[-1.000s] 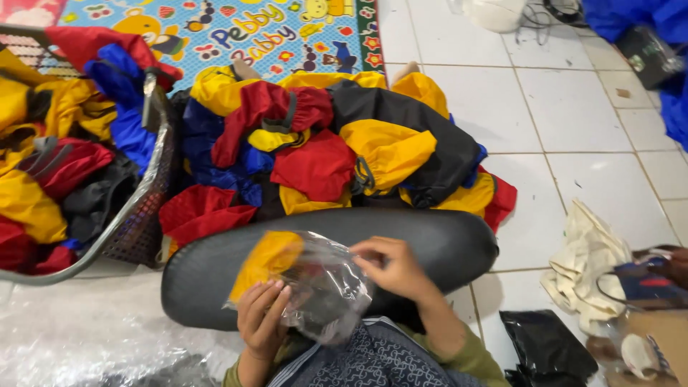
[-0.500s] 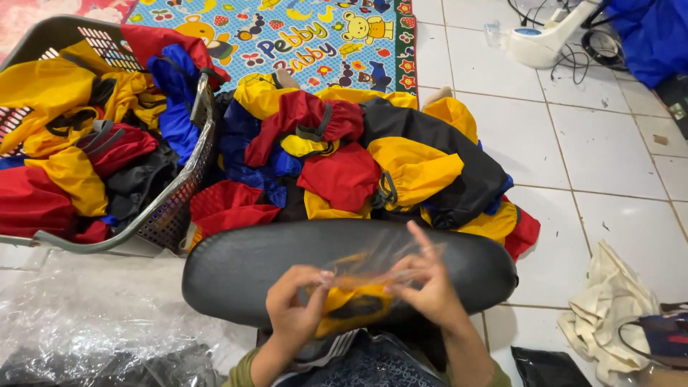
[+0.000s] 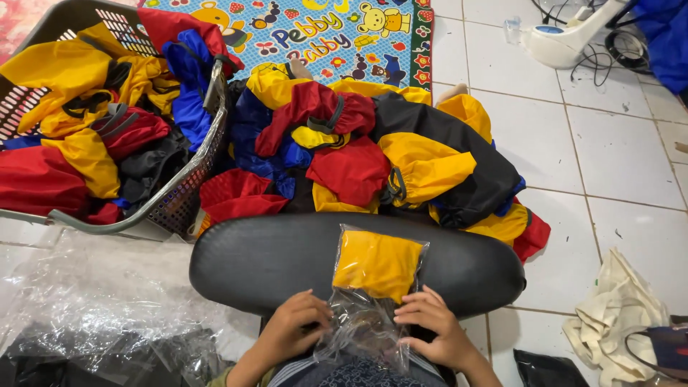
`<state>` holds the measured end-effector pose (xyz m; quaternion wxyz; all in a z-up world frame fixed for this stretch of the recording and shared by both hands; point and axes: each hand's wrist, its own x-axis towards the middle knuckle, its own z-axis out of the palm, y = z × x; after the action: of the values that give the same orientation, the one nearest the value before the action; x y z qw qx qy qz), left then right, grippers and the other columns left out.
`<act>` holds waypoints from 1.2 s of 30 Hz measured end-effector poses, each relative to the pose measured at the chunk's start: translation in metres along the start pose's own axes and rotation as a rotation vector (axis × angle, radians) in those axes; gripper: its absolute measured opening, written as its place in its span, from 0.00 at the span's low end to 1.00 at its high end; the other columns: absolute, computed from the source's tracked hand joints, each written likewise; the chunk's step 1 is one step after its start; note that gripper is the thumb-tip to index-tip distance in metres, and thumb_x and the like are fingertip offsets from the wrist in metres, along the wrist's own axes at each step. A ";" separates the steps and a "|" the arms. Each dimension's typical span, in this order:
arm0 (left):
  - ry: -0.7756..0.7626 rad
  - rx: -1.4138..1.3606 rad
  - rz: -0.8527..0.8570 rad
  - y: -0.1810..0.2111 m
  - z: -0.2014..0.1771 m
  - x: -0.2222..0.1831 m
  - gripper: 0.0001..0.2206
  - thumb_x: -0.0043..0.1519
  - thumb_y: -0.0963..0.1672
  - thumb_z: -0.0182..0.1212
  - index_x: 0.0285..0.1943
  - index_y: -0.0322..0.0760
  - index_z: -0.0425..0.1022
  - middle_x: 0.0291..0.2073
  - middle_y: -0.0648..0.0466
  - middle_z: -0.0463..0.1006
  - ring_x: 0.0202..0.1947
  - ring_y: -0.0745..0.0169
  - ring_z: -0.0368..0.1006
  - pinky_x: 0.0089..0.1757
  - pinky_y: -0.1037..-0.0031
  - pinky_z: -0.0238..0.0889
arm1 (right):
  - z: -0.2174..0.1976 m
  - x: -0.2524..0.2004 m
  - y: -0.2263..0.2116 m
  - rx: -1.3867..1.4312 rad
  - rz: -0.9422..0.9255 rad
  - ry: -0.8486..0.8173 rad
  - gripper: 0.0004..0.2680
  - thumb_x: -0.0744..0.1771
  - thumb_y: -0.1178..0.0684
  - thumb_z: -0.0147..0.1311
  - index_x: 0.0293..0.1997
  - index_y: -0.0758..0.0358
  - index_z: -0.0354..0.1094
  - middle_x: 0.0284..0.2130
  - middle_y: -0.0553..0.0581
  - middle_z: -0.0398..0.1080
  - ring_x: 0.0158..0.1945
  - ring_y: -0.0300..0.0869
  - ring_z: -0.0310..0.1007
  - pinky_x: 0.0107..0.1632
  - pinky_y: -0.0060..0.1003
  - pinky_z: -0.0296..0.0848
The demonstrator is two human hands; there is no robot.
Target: Folding fabric covers, cleaning them with a foam block, trimming excess threads with scissors, and packing them into plastic bags and mailers.
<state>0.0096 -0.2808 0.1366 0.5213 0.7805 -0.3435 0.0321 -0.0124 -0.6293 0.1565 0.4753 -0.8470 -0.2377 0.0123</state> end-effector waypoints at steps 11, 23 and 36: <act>-0.064 0.083 0.059 0.023 -0.020 -0.004 0.03 0.63 0.39 0.63 0.36 0.38 0.78 0.36 0.54 0.82 0.33 0.59 0.79 0.41 0.69 0.72 | -0.024 -0.020 -0.024 -0.110 -0.118 0.150 0.10 0.66 0.56 0.58 0.52 0.50 0.79 0.48 0.57 0.79 0.50 0.49 0.80 0.61 0.55 0.71; -0.102 0.028 0.058 0.061 -0.031 -0.002 0.07 0.66 0.42 0.61 0.48 0.35 0.81 0.40 0.49 0.84 0.35 0.53 0.82 0.43 0.63 0.74 | -0.025 -0.028 -0.034 0.047 -0.095 0.121 0.08 0.64 0.59 0.62 0.45 0.58 0.81 0.42 0.53 0.84 0.48 0.46 0.85 0.61 0.55 0.75; -0.341 0.217 -0.216 0.027 -0.066 -0.004 0.40 0.51 0.45 0.77 0.76 0.48 0.61 0.75 0.50 0.59 0.76 0.37 0.44 0.65 0.46 0.47 | -0.032 -0.023 -0.018 -0.467 0.026 -0.138 0.39 0.57 0.46 0.79 0.75 0.46 0.54 0.75 0.55 0.50 0.77 0.56 0.49 0.72 0.60 0.52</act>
<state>0.0115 -0.2292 0.1863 0.3692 0.8584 -0.3354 -0.1195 -0.0321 -0.6566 0.1833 0.2492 -0.9340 -0.2553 0.0210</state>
